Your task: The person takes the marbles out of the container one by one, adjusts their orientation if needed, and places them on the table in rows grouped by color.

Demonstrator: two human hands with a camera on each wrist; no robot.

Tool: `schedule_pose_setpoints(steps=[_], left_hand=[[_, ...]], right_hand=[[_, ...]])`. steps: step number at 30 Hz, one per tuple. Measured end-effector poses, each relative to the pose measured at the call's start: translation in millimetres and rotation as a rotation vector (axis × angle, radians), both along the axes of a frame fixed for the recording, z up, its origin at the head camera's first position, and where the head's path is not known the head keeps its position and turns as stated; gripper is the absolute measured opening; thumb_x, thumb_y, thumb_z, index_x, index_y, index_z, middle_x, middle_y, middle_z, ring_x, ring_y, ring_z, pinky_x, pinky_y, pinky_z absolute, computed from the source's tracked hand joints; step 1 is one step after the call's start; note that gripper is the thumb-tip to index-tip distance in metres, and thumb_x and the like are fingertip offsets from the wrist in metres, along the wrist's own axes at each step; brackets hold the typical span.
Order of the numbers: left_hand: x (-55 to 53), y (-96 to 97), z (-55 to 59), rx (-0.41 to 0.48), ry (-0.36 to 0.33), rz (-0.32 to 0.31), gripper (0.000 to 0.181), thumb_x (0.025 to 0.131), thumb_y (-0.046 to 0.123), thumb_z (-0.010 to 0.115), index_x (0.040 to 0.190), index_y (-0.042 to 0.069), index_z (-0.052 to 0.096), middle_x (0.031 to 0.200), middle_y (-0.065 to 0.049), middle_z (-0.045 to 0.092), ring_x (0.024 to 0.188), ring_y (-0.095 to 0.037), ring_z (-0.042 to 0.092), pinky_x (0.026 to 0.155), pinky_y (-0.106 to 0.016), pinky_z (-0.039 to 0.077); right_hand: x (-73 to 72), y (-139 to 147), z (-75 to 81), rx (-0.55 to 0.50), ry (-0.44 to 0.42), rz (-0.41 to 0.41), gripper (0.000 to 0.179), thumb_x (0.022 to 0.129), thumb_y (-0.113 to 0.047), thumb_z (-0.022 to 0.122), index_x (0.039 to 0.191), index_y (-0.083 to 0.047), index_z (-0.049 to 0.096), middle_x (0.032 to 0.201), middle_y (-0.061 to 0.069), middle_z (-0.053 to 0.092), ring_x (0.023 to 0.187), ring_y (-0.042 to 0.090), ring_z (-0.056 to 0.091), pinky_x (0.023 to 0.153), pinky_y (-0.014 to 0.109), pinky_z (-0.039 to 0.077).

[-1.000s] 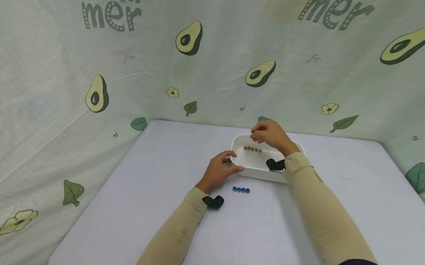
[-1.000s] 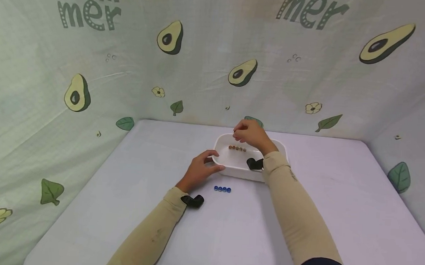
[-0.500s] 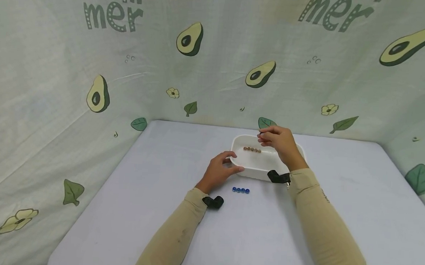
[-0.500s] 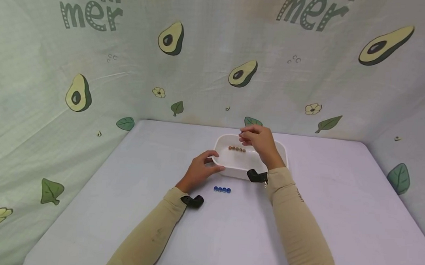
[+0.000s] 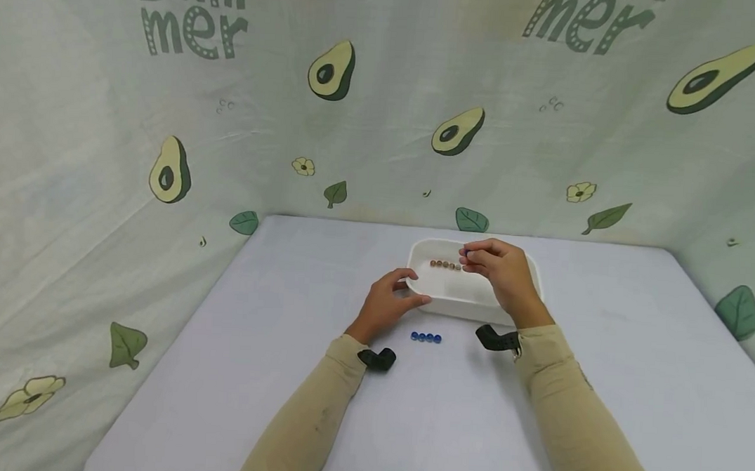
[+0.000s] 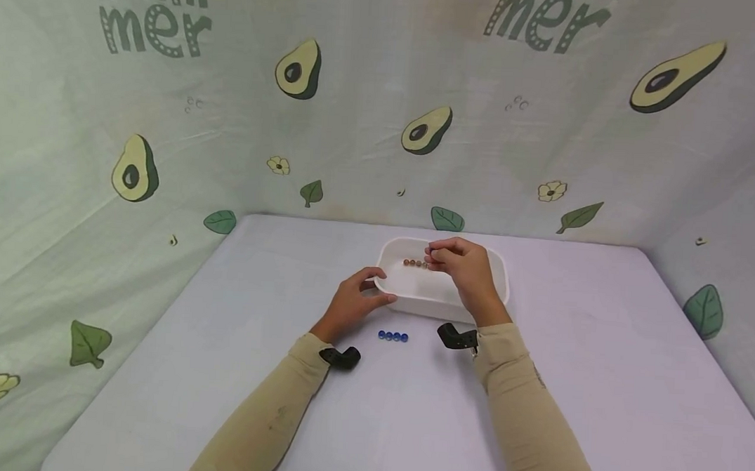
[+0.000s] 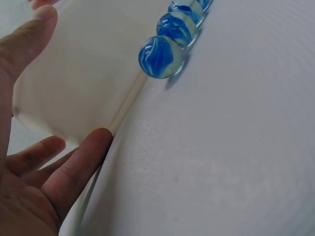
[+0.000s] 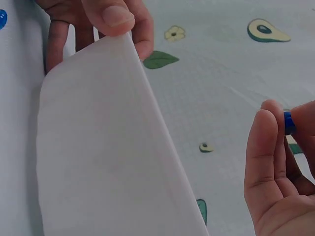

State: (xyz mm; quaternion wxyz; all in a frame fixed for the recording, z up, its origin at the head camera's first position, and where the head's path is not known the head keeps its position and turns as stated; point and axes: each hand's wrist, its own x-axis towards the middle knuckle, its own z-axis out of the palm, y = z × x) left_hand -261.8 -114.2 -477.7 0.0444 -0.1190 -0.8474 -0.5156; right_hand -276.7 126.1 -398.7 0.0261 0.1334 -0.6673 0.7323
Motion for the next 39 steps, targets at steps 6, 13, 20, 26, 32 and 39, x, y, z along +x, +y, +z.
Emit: schedule_pose_setpoints(steps=[6, 13, 20, 26, 32, 39], left_hand=[[-0.7, -1.1, -5.6, -0.004, -0.005, 0.003, 0.054, 0.080, 0.049, 0.082, 0.121, 0.020, 0.061, 0.141, 0.003, 0.055, 0.120, -0.022, 0.060, 0.095, -0.044, 0.050], [1.4, -3.5, -3.3, 0.005, 0.001, -0.010, 0.056, 0.081, 0.049, 0.082, 0.124, 0.019, 0.061, 0.142, 0.001, 0.054, 0.121, -0.023, 0.060, 0.094, -0.044, 0.051], [0.5, -1.6, -4.1, 0.002, -0.002, -0.001, 0.058, 0.080, 0.051, 0.082, 0.125, 0.019, 0.060, 0.143, 0.004, 0.053, 0.121, -0.021, 0.059, 0.094, -0.043, 0.051], [1.9, -0.9, -5.2, 0.006, -0.008, 0.001, 0.056, 0.080, 0.051, 0.082, 0.122, 0.021, 0.061, 0.142, 0.002, 0.054, 0.120, -0.022, 0.059, 0.093, -0.044, 0.051], [2.5, -1.9, -3.0, 0.032, 0.019, -0.023, 0.057, 0.081, 0.048, 0.082, 0.123, 0.016, 0.061, 0.140, 0.002, 0.055, 0.119, -0.022, 0.061, 0.092, -0.042, 0.052], [0.3, -1.8, -2.9, 0.039, 0.012, -0.021, 0.062, 0.079, 0.053, 0.082, 0.124, 0.016, 0.061, 0.140, 0.001, 0.055, 0.118, -0.022, 0.061, 0.088, -0.039, 0.054]], right_hand=[[16.1, 0.4, -5.9, 0.063, 0.002, 0.028, 0.024, 0.098, -0.002, 0.060, 0.114, 0.016, 0.061, 0.110, 0.024, 0.066, 0.091, 0.021, 0.071, 0.082, 0.030, 0.056], [29.7, 3.4, -13.6, 0.137, 0.007, 0.050, 0.024, 0.100, -0.005, 0.056, 0.116, 0.014, 0.060, 0.118, 0.032, 0.060, 0.097, 0.026, 0.070, 0.085, 0.031, 0.056], [43.4, 13.4, -18.8, 0.173, 0.007, 0.086, 0.025, 0.101, -0.006, 0.056, 0.114, 0.015, 0.058, 0.115, 0.032, 0.061, 0.093, 0.024, 0.071, 0.083, 0.033, 0.056], [54.6, 16.7, -24.0, 0.167, -0.002, 0.101, 0.023, 0.100, -0.004, 0.057, 0.112, 0.015, 0.059, 0.114, 0.032, 0.061, 0.093, 0.027, 0.071, 0.084, 0.039, 0.056], [61.1, 15.7, -26.6, 0.172, 0.019, 0.140, 0.019, 0.098, -0.001, 0.059, 0.109, 0.015, 0.061, 0.110, 0.031, 0.063, 0.090, 0.026, 0.071, 0.083, 0.038, 0.057], [67.2, 16.8, -33.9, 0.197, -0.027, 0.196, 0.017, 0.096, 0.000, 0.061, 0.107, 0.012, 0.064, 0.109, 0.038, 0.061, 0.090, 0.037, 0.070, 0.081, 0.038, 0.057]])
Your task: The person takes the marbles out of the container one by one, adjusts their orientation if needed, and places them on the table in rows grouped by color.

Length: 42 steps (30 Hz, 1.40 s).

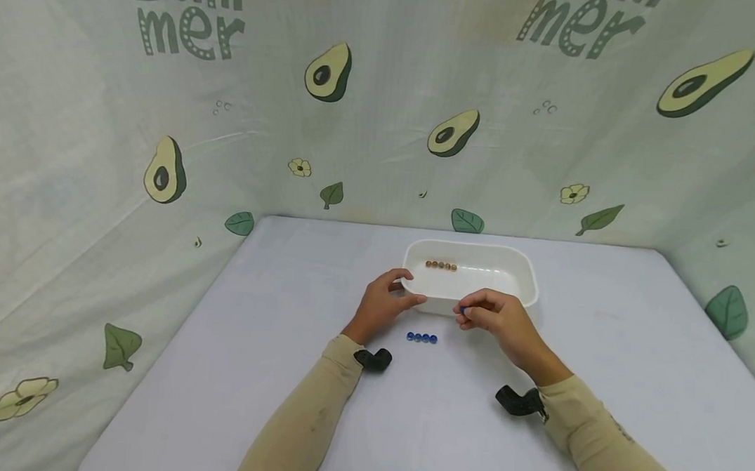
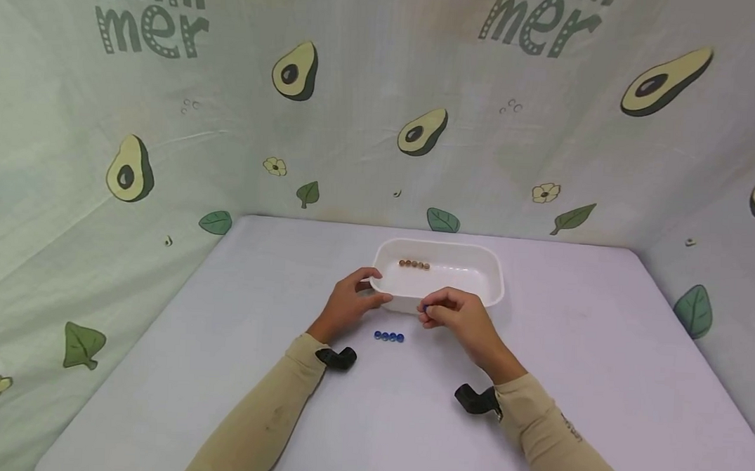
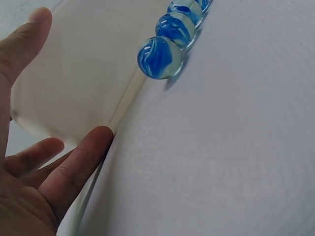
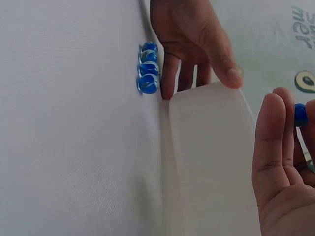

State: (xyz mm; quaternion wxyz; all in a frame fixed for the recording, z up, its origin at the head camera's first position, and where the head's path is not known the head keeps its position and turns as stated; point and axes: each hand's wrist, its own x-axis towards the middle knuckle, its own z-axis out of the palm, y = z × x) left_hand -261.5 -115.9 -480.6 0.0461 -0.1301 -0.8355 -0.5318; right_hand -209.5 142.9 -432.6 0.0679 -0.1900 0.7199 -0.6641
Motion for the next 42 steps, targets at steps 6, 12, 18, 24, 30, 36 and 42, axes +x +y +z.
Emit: schedule_pose_setpoints(steps=[6, 12, 18, 24, 30, 36, 42], left_hand=[[0.8, 0.2, -1.2, 0.007, 0.014, 0.000, 0.060, 0.079, 0.053, 0.082, 0.124, 0.018, 0.061, 0.139, 0.001, 0.056, 0.119, -0.021, 0.061, 0.085, -0.037, 0.055], [4.1, 1.4, -1.0, -0.003, 0.009, 0.006, 0.061, 0.080, 0.051, 0.082, 0.125, 0.016, 0.061, 0.139, 0.001, 0.056, 0.119, -0.023, 0.061, 0.088, -0.039, 0.054], [4.0, 2.1, -2.0, 0.001, 0.014, 0.005, 0.060, 0.079, 0.051, 0.082, 0.124, 0.017, 0.061, 0.138, 0.002, 0.056, 0.119, -0.021, 0.061, 0.090, -0.041, 0.053], [3.3, 2.5, -2.7, 0.002, 0.013, 0.001, 0.063, 0.079, 0.052, 0.082, 0.126, 0.015, 0.061, 0.140, 0.001, 0.055, 0.119, -0.022, 0.060, 0.091, -0.041, 0.052], [2.1, 2.5, -4.4, 0.004, 0.008, 0.006, 0.063, 0.078, 0.053, 0.082, 0.126, 0.017, 0.061, 0.139, 0.002, 0.056, 0.119, -0.021, 0.061, 0.091, -0.042, 0.053], [1.2, 2.4, -4.5, -0.002, 0.006, -0.006, 0.064, 0.078, 0.054, 0.082, 0.126, 0.016, 0.061, 0.140, 0.002, 0.055, 0.120, -0.021, 0.060, 0.092, -0.042, 0.052], [-2.2, 0.7, 0.0, -0.004, 0.008, -0.004, 0.061, 0.078, 0.054, 0.082, 0.124, 0.018, 0.061, 0.141, 0.003, 0.054, 0.120, -0.021, 0.060, 0.091, -0.042, 0.053]], right_hand=[[2.2, -1.3, -5.6, 0.021, -0.015, 0.047, 0.019, 0.095, -0.003, 0.064, 0.108, 0.010, 0.066, 0.110, 0.039, 0.061, 0.093, 0.044, 0.068, 0.081, 0.039, 0.057], [3.0, -2.3, -11.5, 0.085, -0.045, 0.093, 0.021, 0.095, -0.006, 0.067, 0.110, 0.009, 0.068, 0.113, 0.036, 0.063, 0.095, 0.035, 0.070, 0.082, 0.037, 0.057], [3.8, -3.3, -19.0, 0.145, -0.069, 0.068, 0.025, 0.095, -0.005, 0.066, 0.112, 0.012, 0.066, 0.104, 0.024, 0.070, 0.094, 0.035, 0.071, 0.082, 0.034, 0.057], [4.0, -3.0, -24.9, 0.174, -0.079, 0.041, 0.025, 0.094, -0.006, 0.066, 0.113, 0.011, 0.066, 0.101, 0.019, 0.071, 0.092, 0.032, 0.071, 0.081, 0.033, 0.057], [2.6, -3.2, -30.6, 0.275, -0.043, -0.009, 0.020, 0.092, -0.013, 0.072, 0.107, -0.001, 0.073, 0.099, 0.015, 0.072, 0.084, 0.023, 0.067, 0.073, 0.030, 0.055], [3.0, -4.8, -30.3, 0.317, -0.057, -0.012, 0.019, 0.091, -0.009, 0.073, 0.105, 0.002, 0.072, 0.100, 0.013, 0.070, 0.083, 0.022, 0.066, 0.071, 0.033, 0.056], [0.7, -11.2, -23.7, 0.367, -0.053, -0.014, 0.018, 0.089, -0.007, 0.073, 0.104, 0.003, 0.073, 0.099, 0.013, 0.070, 0.083, 0.023, 0.067, 0.073, 0.033, 0.057]])
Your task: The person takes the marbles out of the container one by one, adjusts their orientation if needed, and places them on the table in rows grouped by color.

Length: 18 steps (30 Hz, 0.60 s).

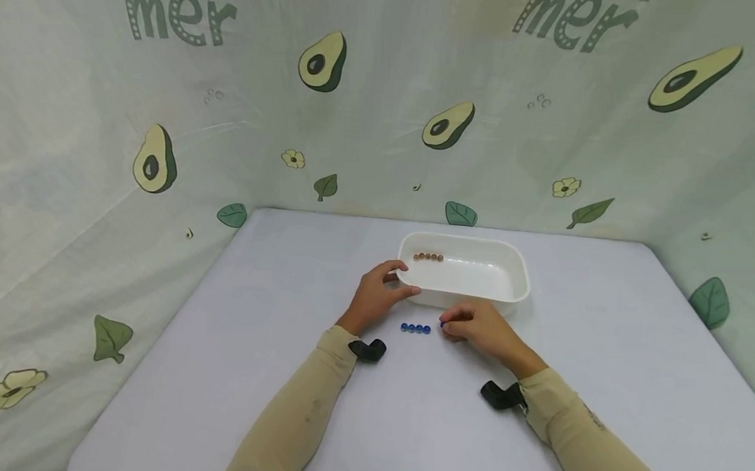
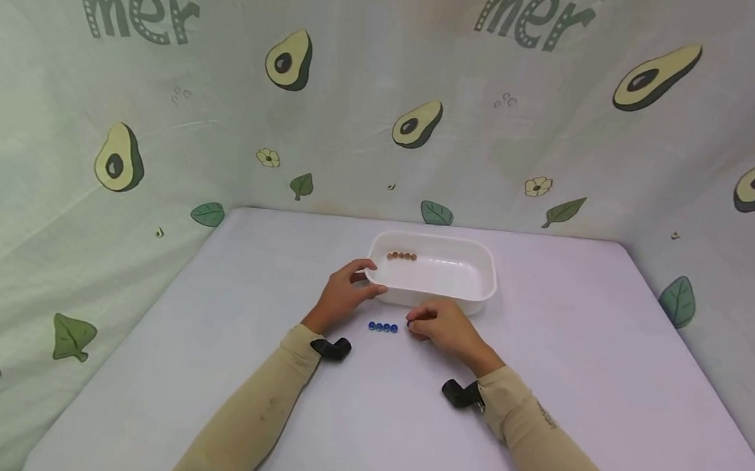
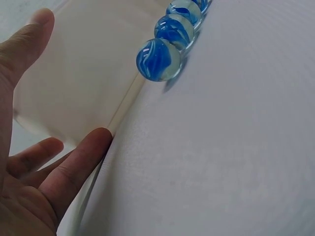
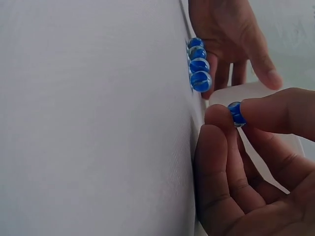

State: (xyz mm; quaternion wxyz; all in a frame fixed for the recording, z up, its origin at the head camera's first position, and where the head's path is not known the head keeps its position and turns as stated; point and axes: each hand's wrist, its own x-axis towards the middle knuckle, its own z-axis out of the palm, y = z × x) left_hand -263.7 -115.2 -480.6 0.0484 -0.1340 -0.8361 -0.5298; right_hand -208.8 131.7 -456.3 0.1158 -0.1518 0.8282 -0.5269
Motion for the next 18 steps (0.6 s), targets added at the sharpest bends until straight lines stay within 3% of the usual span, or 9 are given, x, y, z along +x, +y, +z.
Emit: schedule_pose_setpoints(steps=[8, 18], left_hand=[[3.3, -2.7, -3.7, -0.009, -0.022, 0.003, 0.061, 0.079, 0.052, 0.082, 0.124, 0.017, 0.061, 0.142, 0.000, 0.055, 0.121, -0.024, 0.060, 0.092, -0.044, 0.052], [-1.6, -3.7, -0.4, 0.005, 0.002, -0.013, 0.061, 0.079, 0.054, 0.082, 0.124, 0.019, 0.060, 0.141, 0.002, 0.055, 0.120, -0.022, 0.060, 0.091, -0.042, 0.052]], right_hand=[[-4.2, -4.9, -10.9, 0.075, 0.001, 0.034, 0.014, 0.085, -0.010, 0.078, 0.098, -0.005, 0.077, 0.090, 0.003, 0.073, 0.079, 0.017, 0.066, 0.072, 0.030, 0.054], [-6.3, -10.9, -3.4, 0.127, 0.098, 0.056, 0.011, 0.083, -0.006, 0.077, 0.094, -0.005, 0.077, 0.088, 0.003, 0.071, 0.078, 0.016, 0.061, 0.069, 0.028, 0.051]])
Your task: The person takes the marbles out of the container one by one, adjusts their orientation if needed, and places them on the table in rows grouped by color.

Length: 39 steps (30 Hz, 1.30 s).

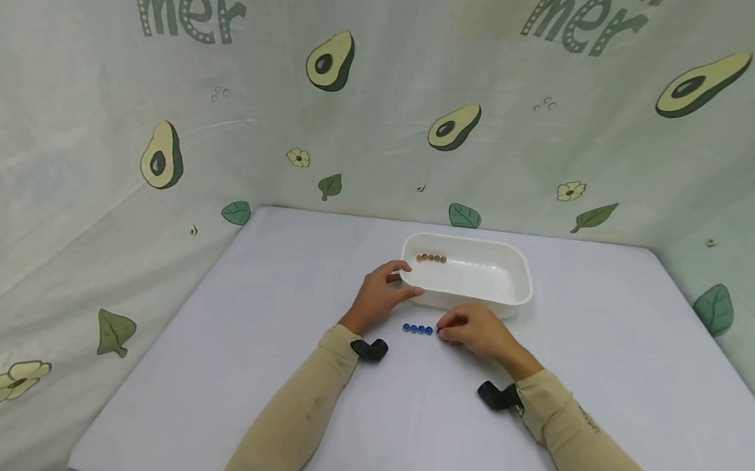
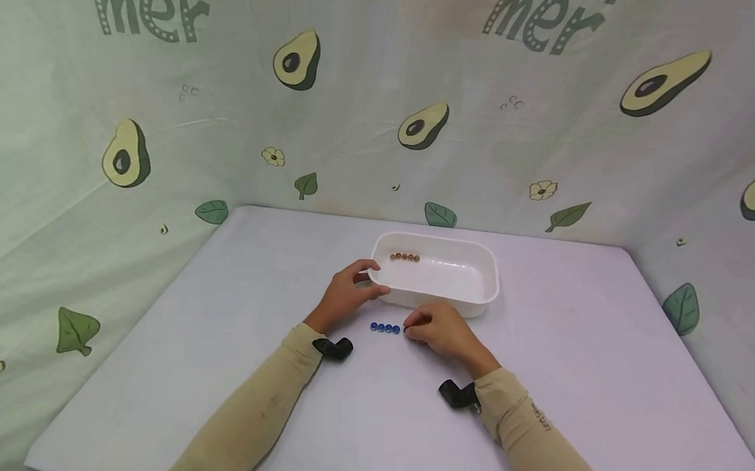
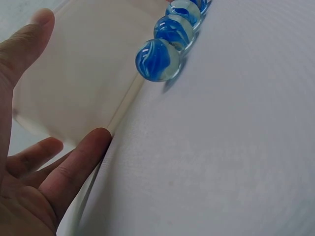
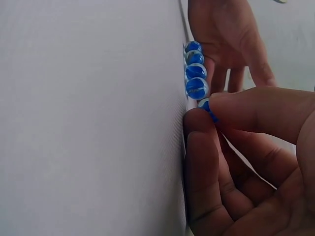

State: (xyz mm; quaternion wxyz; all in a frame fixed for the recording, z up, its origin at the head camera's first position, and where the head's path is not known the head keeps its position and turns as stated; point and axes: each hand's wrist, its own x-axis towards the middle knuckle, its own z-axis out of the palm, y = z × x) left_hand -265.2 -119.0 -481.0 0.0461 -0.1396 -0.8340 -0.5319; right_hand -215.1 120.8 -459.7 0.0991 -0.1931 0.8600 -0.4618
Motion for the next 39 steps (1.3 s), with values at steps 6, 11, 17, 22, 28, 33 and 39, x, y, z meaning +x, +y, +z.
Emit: schedule_pose_setpoints(steps=[6, 11, 17, 22, 28, 33, 39], left_hand=[[0.3, -0.4, 2.4, -0.002, 0.016, -0.006, 0.059, 0.081, 0.051, 0.082, 0.124, 0.017, 0.060, 0.142, 0.000, 0.054, 0.120, -0.024, 0.060, 0.090, -0.041, 0.053], [0.1, 0.0, 5.0, 0.000, 0.008, 0.006, 0.055, 0.080, 0.052, 0.082, 0.121, 0.023, 0.060, 0.143, 0.001, 0.053, 0.121, -0.024, 0.060, 0.090, -0.042, 0.053], [0.6, 0.1, 5.2, -0.009, 0.004, 0.001, 0.057, 0.080, 0.052, 0.082, 0.123, 0.021, 0.060, 0.144, 0.000, 0.053, 0.122, -0.024, 0.059, 0.091, -0.043, 0.052], [2.0, 0.3, 3.7, -0.007, -0.004, -0.007, 0.059, 0.080, 0.052, 0.082, 0.124, 0.019, 0.060, 0.144, 0.001, 0.053, 0.122, -0.025, 0.059, 0.091, -0.042, 0.053], [1.2, 1.5, 0.8, 0.000, 0.005, -0.005, 0.062, 0.080, 0.052, 0.081, 0.125, 0.016, 0.060, 0.144, 0.001, 0.052, 0.122, -0.025, 0.059, 0.090, -0.042, 0.053], [1.9, 2.1, 0.6, 0.002, 0.003, -0.004, 0.059, 0.080, 0.051, 0.081, 0.124, 0.017, 0.060, 0.143, 0.000, 0.053, 0.122, -0.025, 0.060, 0.089, -0.041, 0.054], [0.8, 2.9, 2.4, 0.000, 0.006, -0.004, 0.063, 0.080, 0.053, 0.081, 0.126, 0.015, 0.060, 0.143, 0.001, 0.053, 0.121, -0.023, 0.059, 0.090, -0.041, 0.053]], right_hand=[[-2.4, -4.0, -0.5, 0.018, 0.054, 0.015, 0.011, 0.082, -0.005, 0.077, 0.093, -0.005, 0.076, 0.087, 0.002, 0.070, 0.078, 0.016, 0.060, 0.069, 0.029, 0.050], [-2.5, -5.4, 2.3, 0.039, 0.104, 0.017, 0.010, 0.081, -0.005, 0.078, 0.090, -0.007, 0.075, 0.084, 0.000, 0.068, 0.078, 0.016, 0.059, 0.069, 0.029, 0.049], [0.8, -6.8, 1.6, 0.062, 0.123, 0.015, 0.010, 0.081, -0.004, 0.078, 0.089, -0.007, 0.073, 0.080, -0.001, 0.065, 0.074, 0.014, 0.059, 0.066, 0.028, 0.050], [2.7, -6.9, -1.3, 0.066, 0.130, 0.020, 0.011, 0.081, -0.004, 0.077, 0.091, -0.007, 0.073, 0.081, -0.001, 0.065, 0.073, 0.013, 0.059, 0.066, 0.028, 0.050], [0.9, -5.3, -4.5, 0.065, 0.137, 0.019, 0.012, 0.081, -0.003, 0.077, 0.091, -0.007, 0.073, 0.082, -0.002, 0.065, 0.074, 0.013, 0.059, 0.066, 0.027, 0.050], [-0.3, -3.9, -6.4, 0.066, 0.139, 0.027, 0.013, 0.080, -0.002, 0.076, 0.091, -0.007, 0.074, 0.082, -0.001, 0.066, 0.075, 0.013, 0.060, 0.067, 0.027, 0.051], [-0.9, -1.7, -6.4, 0.063, 0.147, 0.026, 0.012, 0.080, -0.004, 0.076, 0.092, -0.007, 0.074, 0.083, -0.001, 0.067, 0.075, 0.012, 0.061, 0.069, 0.027, 0.051]])
